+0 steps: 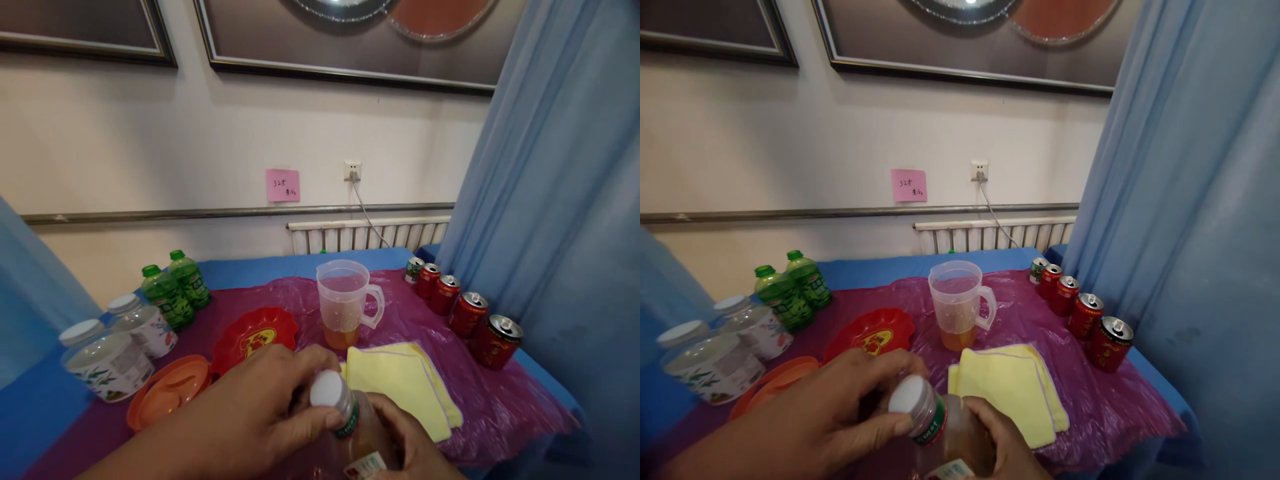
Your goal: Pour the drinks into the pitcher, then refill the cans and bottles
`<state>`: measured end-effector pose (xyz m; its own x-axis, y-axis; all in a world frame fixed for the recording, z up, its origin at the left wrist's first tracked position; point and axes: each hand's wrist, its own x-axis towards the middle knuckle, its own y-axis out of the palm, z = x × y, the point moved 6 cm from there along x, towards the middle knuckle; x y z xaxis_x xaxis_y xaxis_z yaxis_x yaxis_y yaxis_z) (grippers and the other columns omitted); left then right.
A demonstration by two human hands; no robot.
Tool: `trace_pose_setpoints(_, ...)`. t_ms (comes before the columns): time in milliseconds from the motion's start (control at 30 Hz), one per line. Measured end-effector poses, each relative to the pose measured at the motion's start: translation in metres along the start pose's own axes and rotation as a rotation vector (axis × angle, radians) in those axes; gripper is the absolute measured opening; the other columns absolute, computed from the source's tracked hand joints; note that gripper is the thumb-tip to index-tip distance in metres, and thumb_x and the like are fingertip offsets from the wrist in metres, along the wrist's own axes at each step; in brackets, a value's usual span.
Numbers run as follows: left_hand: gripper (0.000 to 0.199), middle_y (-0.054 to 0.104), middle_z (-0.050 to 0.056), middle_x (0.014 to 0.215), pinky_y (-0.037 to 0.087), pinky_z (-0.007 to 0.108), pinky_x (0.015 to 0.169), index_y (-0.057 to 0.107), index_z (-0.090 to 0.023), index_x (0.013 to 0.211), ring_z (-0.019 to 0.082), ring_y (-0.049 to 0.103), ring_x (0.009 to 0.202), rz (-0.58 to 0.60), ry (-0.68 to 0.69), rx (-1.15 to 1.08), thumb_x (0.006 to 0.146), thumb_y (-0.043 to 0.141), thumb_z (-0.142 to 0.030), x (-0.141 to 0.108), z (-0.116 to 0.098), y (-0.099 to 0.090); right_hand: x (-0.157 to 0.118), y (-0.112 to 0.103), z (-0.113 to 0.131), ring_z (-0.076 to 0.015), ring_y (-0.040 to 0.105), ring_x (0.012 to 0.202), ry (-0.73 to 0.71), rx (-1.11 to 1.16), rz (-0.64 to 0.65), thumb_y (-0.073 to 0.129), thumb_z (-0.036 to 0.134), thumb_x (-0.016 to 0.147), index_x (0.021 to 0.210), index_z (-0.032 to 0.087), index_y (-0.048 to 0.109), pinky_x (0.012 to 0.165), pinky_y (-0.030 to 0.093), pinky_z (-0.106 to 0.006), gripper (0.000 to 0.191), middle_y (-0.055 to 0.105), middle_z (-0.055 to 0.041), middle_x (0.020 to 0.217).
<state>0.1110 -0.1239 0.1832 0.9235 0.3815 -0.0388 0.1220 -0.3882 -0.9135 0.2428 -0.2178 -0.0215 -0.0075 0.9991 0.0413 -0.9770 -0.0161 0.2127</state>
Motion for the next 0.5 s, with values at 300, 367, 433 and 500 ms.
trace_pose_setpoints(300, 0.038, 0.049, -0.005, 0.06, 0.031, 0.021, 0.051, 0.054, -0.021, 0.073, 0.01, 0.043, 0.054, -0.371, -0.109, -0.182, 0.089, 0.051, -0.056, 0.005, 0.028, -0.025, -0.003, -0.014, -0.007, -0.0343, 0.06, 0.125, -0.063, -0.097, -0.098, 0.088, 0.056, 0.062, 0.138, 0.027, 0.056, 0.106, 0.047, -0.044, 0.087, 0.063, -0.0105, 0.136)
trace_pose_setpoints(367, 0.037, 0.048, -0.005, 0.064, 0.034, 0.021, 0.053, 0.054, -0.021, 0.076, 0.011, 0.044, 0.058, -0.401, -0.13, -0.305, 0.091, 0.05, -0.055, -0.001, 0.044, -0.013, -0.008, -0.034, -0.001, -0.0347, 0.062, 0.123, -0.096, -0.114, -0.232, 0.086, 0.057, 0.063, 0.138, 0.027, 0.055, 0.102, 0.051, -0.044, 0.086, 0.063, -0.0115, 0.137)
trace_pose_setpoints(433, 0.036, 0.047, -0.005, 0.065, 0.036, 0.021, 0.055, 0.055, -0.022, 0.08, 0.011, 0.044, 0.06, -0.4, -0.192, -0.42, 0.092, 0.049, -0.055, -0.007, 0.065, 0.016, -0.013, -0.062, 0.014, -0.0344, 0.063, 0.122, -0.109, -0.204, -0.412, 0.085, 0.054, 0.067, 0.137, 0.027, 0.055, 0.101, 0.052, -0.044, 0.081, 0.063, -0.0124, 0.137)
trace_pose_setpoints(500, 0.039, 0.043, -0.006, 0.063, 0.036, 0.022, 0.055, 0.055, -0.021, 0.079, 0.012, 0.042, 0.059, -0.362, -0.288, -0.494, 0.092, 0.048, -0.058, -0.015, 0.087, 0.058, -0.017, -0.092, 0.037, -0.0339, 0.063, 0.122, -0.112, -0.328, -0.569, 0.084, 0.053, 0.07, 0.137, 0.026, 0.055, 0.101, 0.052, -0.045, 0.078, 0.063, -0.0126, 0.137)
